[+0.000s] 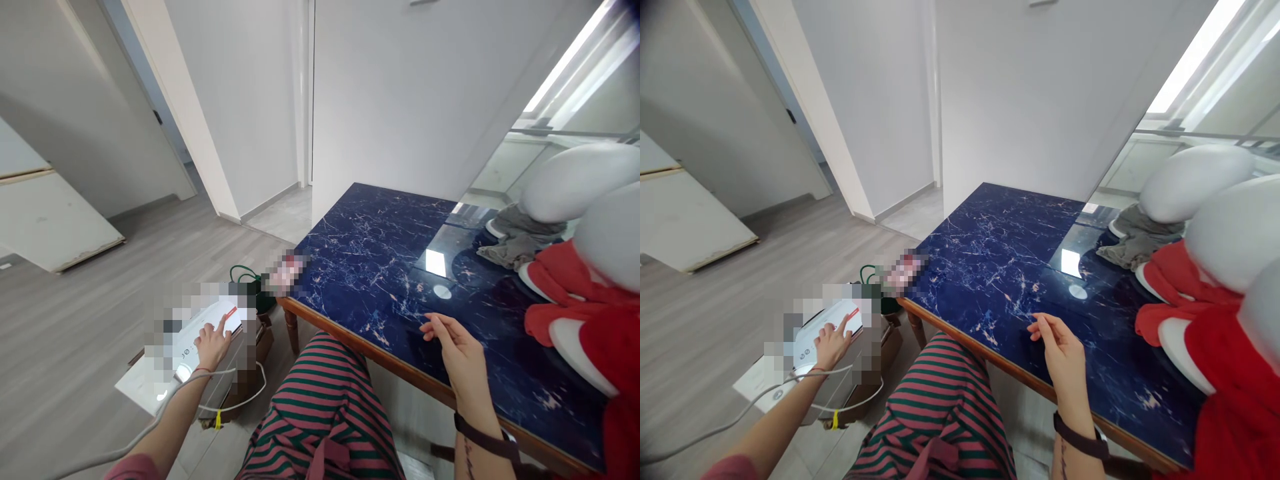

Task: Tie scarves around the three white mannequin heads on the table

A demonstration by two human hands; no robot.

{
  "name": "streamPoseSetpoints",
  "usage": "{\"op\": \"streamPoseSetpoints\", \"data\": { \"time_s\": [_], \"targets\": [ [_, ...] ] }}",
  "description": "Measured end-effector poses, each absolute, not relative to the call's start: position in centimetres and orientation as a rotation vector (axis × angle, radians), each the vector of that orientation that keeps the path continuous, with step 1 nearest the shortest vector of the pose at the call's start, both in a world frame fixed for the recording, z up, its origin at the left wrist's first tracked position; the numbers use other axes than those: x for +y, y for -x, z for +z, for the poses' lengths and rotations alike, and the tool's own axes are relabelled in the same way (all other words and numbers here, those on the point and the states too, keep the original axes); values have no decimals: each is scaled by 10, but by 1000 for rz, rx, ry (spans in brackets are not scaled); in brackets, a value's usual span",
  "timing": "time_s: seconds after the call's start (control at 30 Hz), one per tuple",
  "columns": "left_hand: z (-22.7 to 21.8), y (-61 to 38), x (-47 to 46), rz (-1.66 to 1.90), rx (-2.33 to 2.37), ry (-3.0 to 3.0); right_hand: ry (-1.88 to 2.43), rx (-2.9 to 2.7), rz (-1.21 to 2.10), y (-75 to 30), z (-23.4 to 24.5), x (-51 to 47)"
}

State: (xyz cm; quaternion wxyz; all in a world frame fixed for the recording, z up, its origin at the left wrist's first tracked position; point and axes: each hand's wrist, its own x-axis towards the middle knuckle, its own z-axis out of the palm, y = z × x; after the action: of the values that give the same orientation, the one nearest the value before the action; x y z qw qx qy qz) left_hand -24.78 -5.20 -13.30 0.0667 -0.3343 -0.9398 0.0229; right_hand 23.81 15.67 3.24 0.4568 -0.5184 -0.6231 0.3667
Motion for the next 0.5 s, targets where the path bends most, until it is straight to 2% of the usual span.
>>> {"op": "streamPoseSetpoints", "data": {
  "time_s": [0.2, 0.5],
  "targets": [
    [-136, 231, -33, 3, -2795, 1043, 1283, -1520, 921, -239, 28, 158],
    [-140, 219, -14, -77, -2792, 773, 1294, -1549, 893, -238, 28, 158]
  ]
}}
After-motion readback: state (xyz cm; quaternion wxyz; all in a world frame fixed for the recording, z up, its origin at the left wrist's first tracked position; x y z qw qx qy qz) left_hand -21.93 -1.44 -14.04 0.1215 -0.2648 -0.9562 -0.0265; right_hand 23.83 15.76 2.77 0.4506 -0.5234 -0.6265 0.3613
